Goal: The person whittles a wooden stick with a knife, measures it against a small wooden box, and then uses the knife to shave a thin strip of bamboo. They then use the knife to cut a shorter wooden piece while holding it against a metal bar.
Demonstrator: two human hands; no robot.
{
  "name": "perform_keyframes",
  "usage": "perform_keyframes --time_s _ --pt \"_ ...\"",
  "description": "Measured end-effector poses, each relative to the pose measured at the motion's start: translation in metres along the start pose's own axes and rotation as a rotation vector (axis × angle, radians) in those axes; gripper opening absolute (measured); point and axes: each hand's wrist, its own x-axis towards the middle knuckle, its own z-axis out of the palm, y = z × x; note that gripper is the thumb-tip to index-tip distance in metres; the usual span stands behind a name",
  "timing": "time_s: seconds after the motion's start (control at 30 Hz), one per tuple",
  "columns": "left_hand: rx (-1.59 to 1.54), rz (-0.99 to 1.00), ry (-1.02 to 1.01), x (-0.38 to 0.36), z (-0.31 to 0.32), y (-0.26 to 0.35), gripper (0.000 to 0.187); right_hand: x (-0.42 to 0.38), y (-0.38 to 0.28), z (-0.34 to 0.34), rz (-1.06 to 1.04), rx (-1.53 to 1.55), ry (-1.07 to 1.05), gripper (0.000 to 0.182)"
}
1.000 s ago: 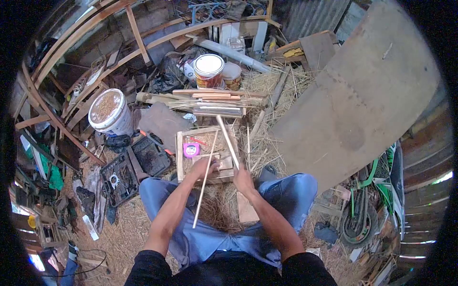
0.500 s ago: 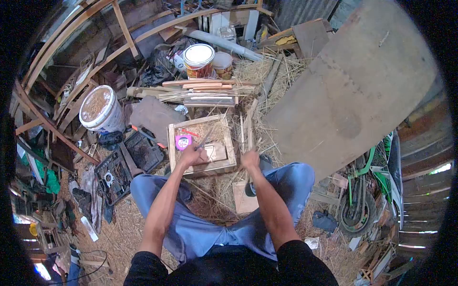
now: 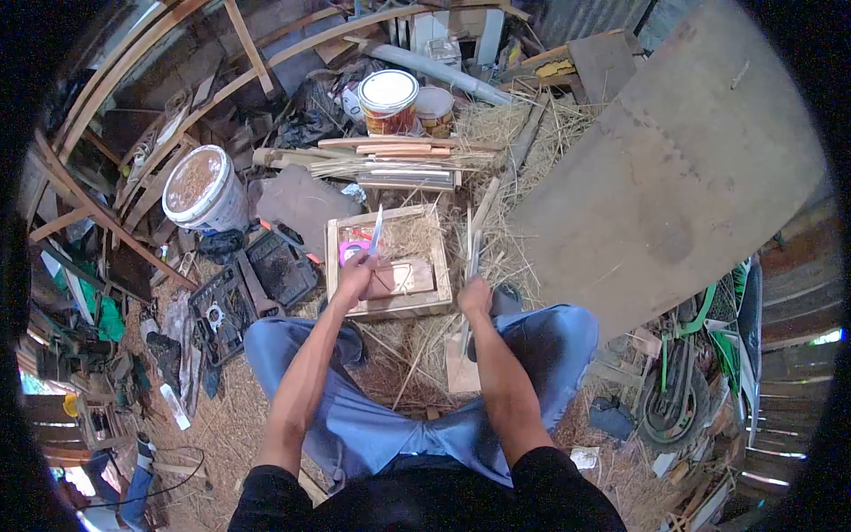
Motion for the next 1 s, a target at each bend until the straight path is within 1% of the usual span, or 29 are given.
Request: perform_keyframes --time_s 0.03,0.07,0.13,0.17,0.2,0.27,0.3,0.33,0.37,0.4,0.47,0.5,0.53,0.6,0.63,0.67,0.7,0.73,0.77,0.8,0.83,0.87,0.9,0.93,0.97,1.0 --pt "-0.083 0.063 0.042 0.001 0.000 0.000 0.024 -0.007 -0.024 -0.011 0.075 -0.032 0.068 0.022" --pt "-0.082 0.074 0.045 0.001 -0.001 0.002 0.024 -0.007 -0.035 -0.014 0.069 -0.025 0.074 0.022" --pt "-0.322 0.068 -0.056 0.000 -0.006 0.008 0.022 -0.008 -0.059 -0.020 -0.152 0.241 0.132 0.025" --pt "-0.310 0.028 -0.075 -0.004 -0.009 0.015 0.019 -0.009 -0.070 -0.016 -0.280 0.373 0.014 0.027" --pt "-0.391 0.059 -0.104 -0.006 -0.009 0.015 0.018 -0.015 -0.089 -0.018 -0.410 0.503 -0.106 0.030" --pt "-0.458 0.063 -0.149 -0.013 -0.008 0.015 0.018 -0.042 -0.128 -0.031 -0.402 0.354 -0.417 0.034" --pt "-0.411 0.083 -0.201 -0.018 -0.010 0.017 0.022 -0.048 -0.133 -0.022 -0.487 0.347 -0.473 0.036" --pt "-0.334 0.068 -0.238 -0.023 -0.014 0.017 0.021 -0.058 -0.134 -0.012 -0.568 0.340 -0.531 0.038" --pt "-0.331 0.014 -0.229 -0.031 -0.015 0.021 0.019 -0.068 -0.135 -0.008 -0.507 0.379 -0.509 0.045" --pt "-0.333 -0.042 -0.217 -0.041 -0.018 0.028 0.016 -0.073 -0.138 -0.005 -0.514 0.385 -0.522 0.045" --pt "-0.103 -0.042 -0.396 -0.040 -0.030 0.014 0.013 -0.089 -0.134 0.004 -0.331 0.264 -0.424 0.045" --pt "0.099 -0.034 -0.526 -0.036 -0.041 0.001 0.013 -0.096 -0.132 0.000 -0.295 0.111 -0.508 0.038" --pt "0.415 -0.067 -0.602 -0.031 -0.044 -0.012 0.017 -0.106 -0.119 0.007 -0.285 0.105 -0.535 0.038" --pt "0.554 -0.384 -0.662 -0.043 -0.044 -0.019 0.016 -0.115 -0.096 0.018 -0.295 0.032 -0.689 0.033" --pt "0.539 -0.398 -0.674 -0.048 -0.039 -0.025 0.016 -0.120 -0.080 0.022 -0.382 0.043 -0.653 0.033" --pt "0.727 -0.638 -0.798 -0.054 -0.032 -0.027 0.019 -0.126 -0.074 0.020 -0.365 0.028 -0.667 0.033" --pt "0.913 -0.881 -0.927 -0.060 -0.025 -0.039 0.022 -0.134 -0.068 0.016 -0.303 -0.012 -0.647 0.035" --pt "0.900 -0.892 -0.954 -0.048 -0.024 -0.083 0.022 -0.141 -0.063 0.017 -0.240 -0.049 -0.623 0.037" --pt "0.812 -0.799 -0.844 -0.022 -0.025 -0.154 0.021 -0.143 -0.058 0.029 -0.201 -0.202 -0.603 0.038" --pt "0.723 -0.713 -0.734 -0.014 -0.023 -0.201 0.022 -0.141 -0.040 0.053 -0.181 -0.212 -0.616 0.038" --pt "0.656 -0.523 -0.469 -0.023 -0.009 -0.213 0.026 -0.134 -0.015 0.088 -0.143 -0.179 -0.644 0.039" --pt "0.650 -0.534 -0.490 -0.031 -0.001 -0.213 0.026 -0.132 0.007 0.116 -0.102 -0.146 -0.670 0.040" --pt "0.704 -0.535 -0.387 -0.035 0.003 -0.203 0.026 -0.133 0.016 0.135 -0.007 -0.165 -0.669 0.040" --pt "0.758 -0.539 -0.284 -0.037 0.008 -0.203 0.026 -0.135 0.020 0.145 0.009 -0.173 -0.676 0.040" --pt "0.760 -0.366 -0.307 -0.038 0.014 -0.215 0.036 -0.136 0.025 0.155 0.018 -0.218 -0.664 0.042" --pt "0.757 -0.373 -0.325 -0.042 0.023 -0.212 0.036 -0.137 0.030 0.164 0.028 -0.263 -0.650 0.044"
